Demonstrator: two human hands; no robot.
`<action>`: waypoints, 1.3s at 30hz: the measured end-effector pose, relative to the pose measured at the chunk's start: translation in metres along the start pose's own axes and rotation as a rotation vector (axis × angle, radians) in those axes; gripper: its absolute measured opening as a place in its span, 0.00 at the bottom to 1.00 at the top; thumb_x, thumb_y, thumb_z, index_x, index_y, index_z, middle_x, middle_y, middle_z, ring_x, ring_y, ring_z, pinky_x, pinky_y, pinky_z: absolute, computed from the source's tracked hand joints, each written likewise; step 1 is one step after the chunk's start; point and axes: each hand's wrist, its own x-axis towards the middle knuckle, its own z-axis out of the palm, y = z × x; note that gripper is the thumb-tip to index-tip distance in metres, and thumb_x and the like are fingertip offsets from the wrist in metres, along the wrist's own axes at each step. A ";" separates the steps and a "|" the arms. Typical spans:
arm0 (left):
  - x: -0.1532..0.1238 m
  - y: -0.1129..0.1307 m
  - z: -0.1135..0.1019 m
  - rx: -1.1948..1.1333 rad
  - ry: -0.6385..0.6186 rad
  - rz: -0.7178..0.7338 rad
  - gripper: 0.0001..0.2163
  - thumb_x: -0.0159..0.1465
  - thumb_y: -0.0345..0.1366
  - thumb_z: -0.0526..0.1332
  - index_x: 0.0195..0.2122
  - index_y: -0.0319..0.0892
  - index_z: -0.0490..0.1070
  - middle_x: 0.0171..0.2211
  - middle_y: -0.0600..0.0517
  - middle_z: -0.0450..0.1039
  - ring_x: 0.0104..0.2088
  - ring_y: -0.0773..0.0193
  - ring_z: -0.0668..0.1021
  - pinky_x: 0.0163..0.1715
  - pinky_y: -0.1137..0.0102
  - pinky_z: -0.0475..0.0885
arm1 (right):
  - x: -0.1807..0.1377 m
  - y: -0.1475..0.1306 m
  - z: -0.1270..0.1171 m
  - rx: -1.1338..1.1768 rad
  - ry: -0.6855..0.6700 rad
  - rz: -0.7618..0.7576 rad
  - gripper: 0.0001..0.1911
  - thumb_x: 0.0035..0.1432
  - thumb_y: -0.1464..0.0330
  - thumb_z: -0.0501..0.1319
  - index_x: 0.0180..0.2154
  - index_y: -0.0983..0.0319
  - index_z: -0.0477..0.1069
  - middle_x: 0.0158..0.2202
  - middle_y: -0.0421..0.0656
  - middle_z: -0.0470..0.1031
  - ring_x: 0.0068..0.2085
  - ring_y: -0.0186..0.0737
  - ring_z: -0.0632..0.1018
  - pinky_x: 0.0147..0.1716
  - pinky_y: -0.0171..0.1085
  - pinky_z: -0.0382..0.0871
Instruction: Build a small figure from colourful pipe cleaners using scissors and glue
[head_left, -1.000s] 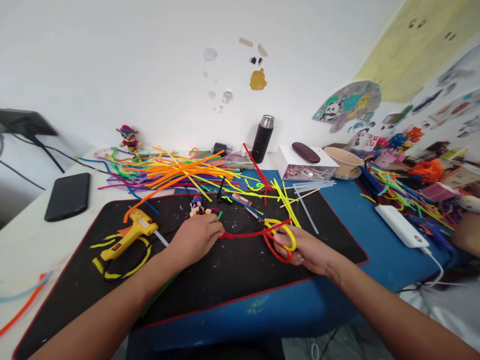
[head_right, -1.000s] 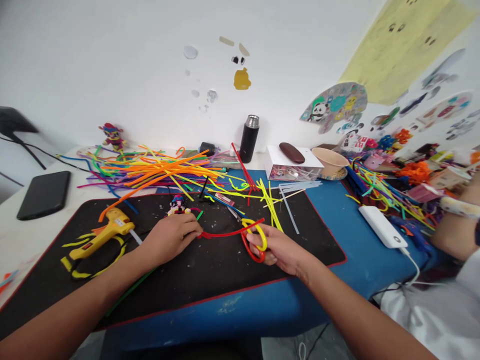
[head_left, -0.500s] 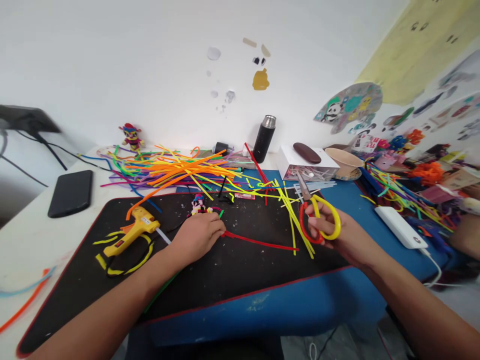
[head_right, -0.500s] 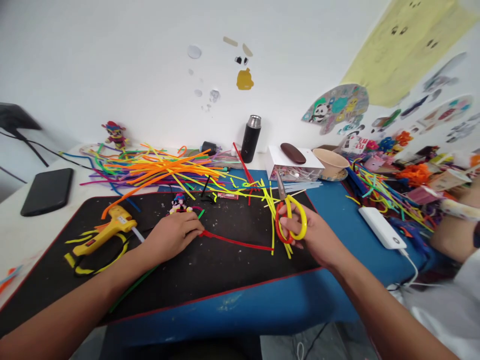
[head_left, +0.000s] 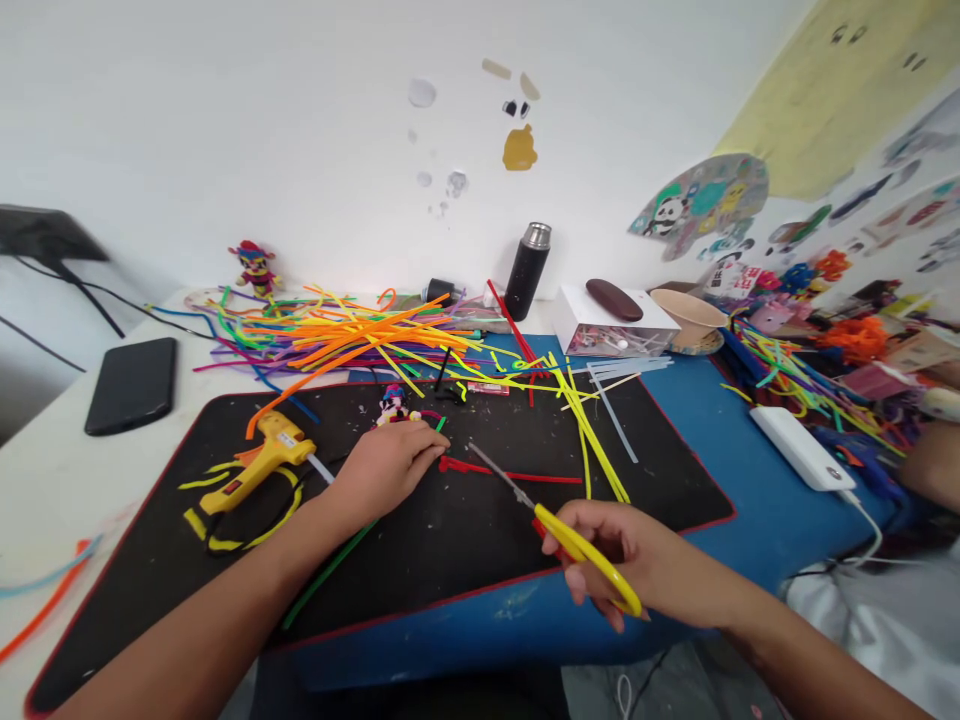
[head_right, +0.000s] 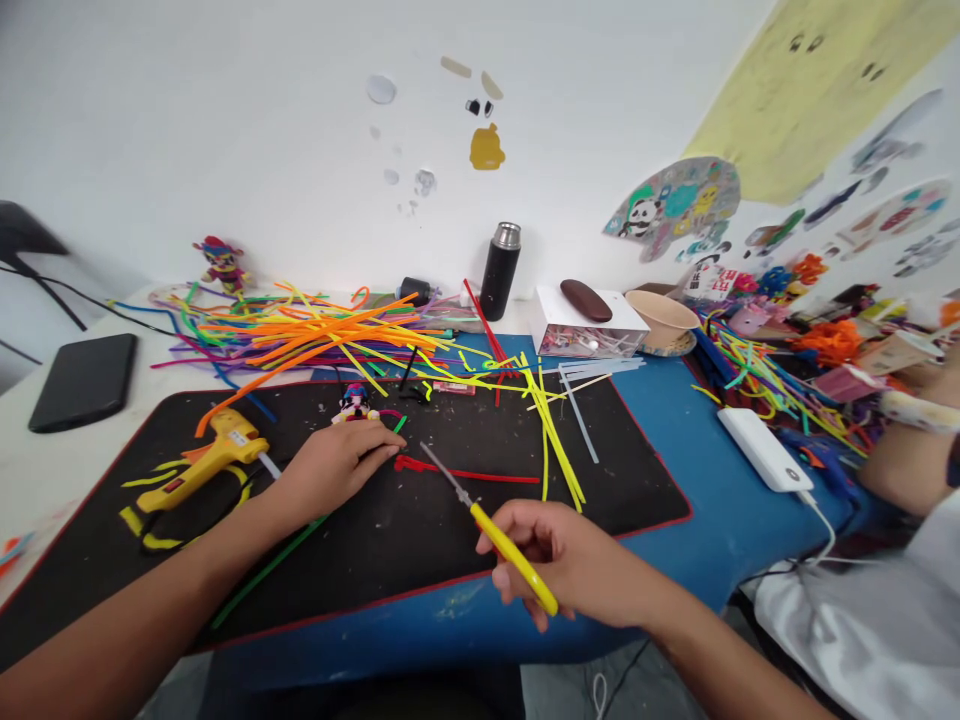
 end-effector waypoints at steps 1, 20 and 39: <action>0.000 0.000 -0.001 -0.008 -0.003 -0.002 0.12 0.75 0.37 0.55 0.46 0.46 0.80 0.45 0.50 0.84 0.45 0.57 0.83 0.46 0.66 0.75 | 0.000 0.003 0.001 -0.008 -0.021 0.041 0.21 0.56 0.60 0.73 0.46 0.61 0.71 0.31 0.37 0.79 0.19 0.26 0.73 0.15 0.25 0.59; 0.010 0.019 -0.001 0.114 -0.181 0.069 0.06 0.72 0.33 0.61 0.41 0.44 0.79 0.41 0.49 0.79 0.43 0.56 0.81 0.42 0.65 0.73 | 0.020 0.051 0.020 0.160 -0.028 0.096 0.30 0.57 0.48 0.72 0.45 0.58 0.60 0.24 0.32 0.75 0.14 0.26 0.68 0.14 0.25 0.56; 0.005 0.018 0.004 -0.081 -0.055 -0.035 0.07 0.71 0.34 0.57 0.38 0.44 0.74 0.37 0.50 0.76 0.37 0.59 0.79 0.38 0.67 0.70 | 0.016 0.043 0.037 0.316 0.041 -0.028 0.31 0.56 0.47 0.74 0.44 0.58 0.60 0.21 0.29 0.71 0.11 0.22 0.60 0.10 0.24 0.52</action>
